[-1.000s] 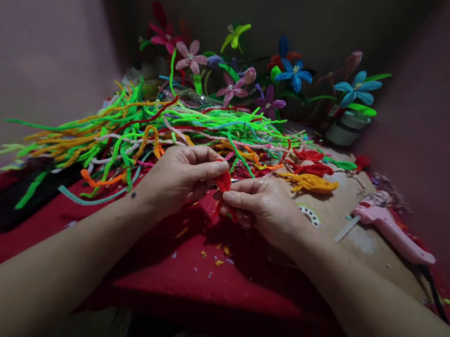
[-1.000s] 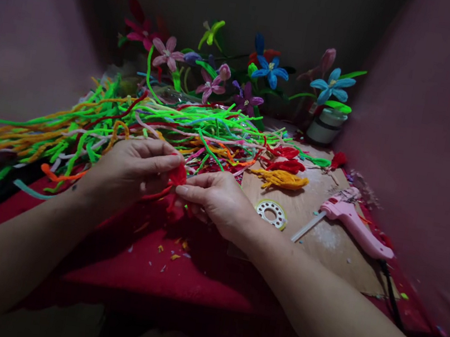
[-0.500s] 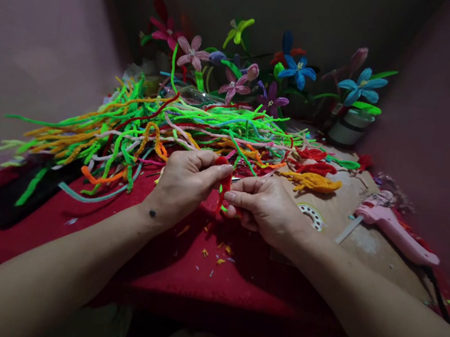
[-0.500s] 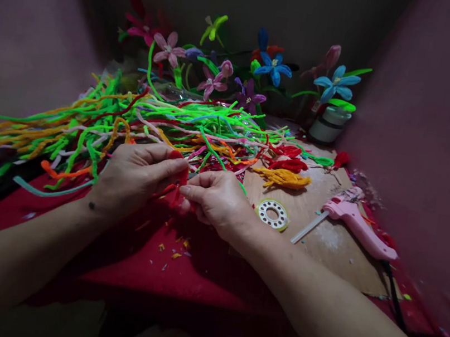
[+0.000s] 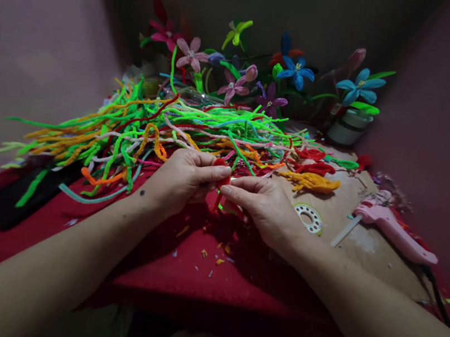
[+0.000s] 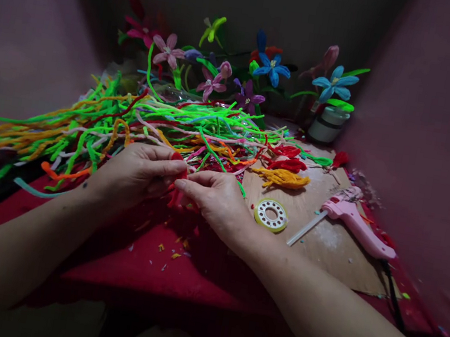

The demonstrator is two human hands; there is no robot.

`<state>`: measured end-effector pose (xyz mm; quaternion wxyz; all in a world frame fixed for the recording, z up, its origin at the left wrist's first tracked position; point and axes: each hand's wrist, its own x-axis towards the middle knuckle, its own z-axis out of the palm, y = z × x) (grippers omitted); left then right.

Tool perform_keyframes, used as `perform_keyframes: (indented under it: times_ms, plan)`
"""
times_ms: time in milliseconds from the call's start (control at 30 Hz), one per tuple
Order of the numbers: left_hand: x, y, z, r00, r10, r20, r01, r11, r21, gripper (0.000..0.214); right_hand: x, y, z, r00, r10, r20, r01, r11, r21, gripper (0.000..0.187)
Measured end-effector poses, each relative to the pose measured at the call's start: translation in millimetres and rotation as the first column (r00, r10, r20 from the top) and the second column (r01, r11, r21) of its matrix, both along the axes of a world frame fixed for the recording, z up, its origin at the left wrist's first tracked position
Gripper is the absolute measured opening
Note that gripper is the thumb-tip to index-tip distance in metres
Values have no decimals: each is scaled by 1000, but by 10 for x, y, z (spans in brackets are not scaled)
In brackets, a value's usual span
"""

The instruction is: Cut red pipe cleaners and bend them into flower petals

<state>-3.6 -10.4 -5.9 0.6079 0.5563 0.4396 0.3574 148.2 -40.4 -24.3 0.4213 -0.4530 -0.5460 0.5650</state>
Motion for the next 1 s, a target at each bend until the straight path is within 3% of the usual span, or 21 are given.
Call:
perform_keyframes:
  times_ms: [267,433,600,667,733,800,867,900,933,1000]
  plan:
    - [-41,38,-51,991,-110,82,116,990,-78,23,14,74,-92,988,-60,-142,67,997,44,23]
    - [-40,25,-64,969,-228,-94,221,972,-81,14,18,79,-104,970,-103,-218,109,994,19,18]
    - [0,13,-6,929,-181,-323,201,979,30,20,18,80,-76,985,-123,-121,131,990,60,18]
    - [-2,1,1,898,-152,-413,227,964,139,22,21,80,-72,988,-142,-63,147,985,92,19]
    - [-20,-13,-17,859,-40,-511,265,889,375,20,24,81,-74,989,-148,-27,150,984,100,21]
    - [-44,-26,-48,810,136,-570,307,731,610,18,26,83,-80,989,-142,-33,144,986,83,23]
    - [-61,-33,-70,778,256,-574,329,612,719,19,28,86,-86,988,-135,-72,140,988,67,22]
    - [-66,-34,-71,780,271,-564,319,602,732,19,29,87,-87,986,-133,-96,139,988,61,22]
    - [-68,-31,-66,795,256,-550,296,628,720,18,30,88,-87,985,-129,-118,137,989,56,22]
    - [-64,-20,-40,850,155,-503,224,759,612,16,31,88,-87,981,-120,-151,127,991,41,22]
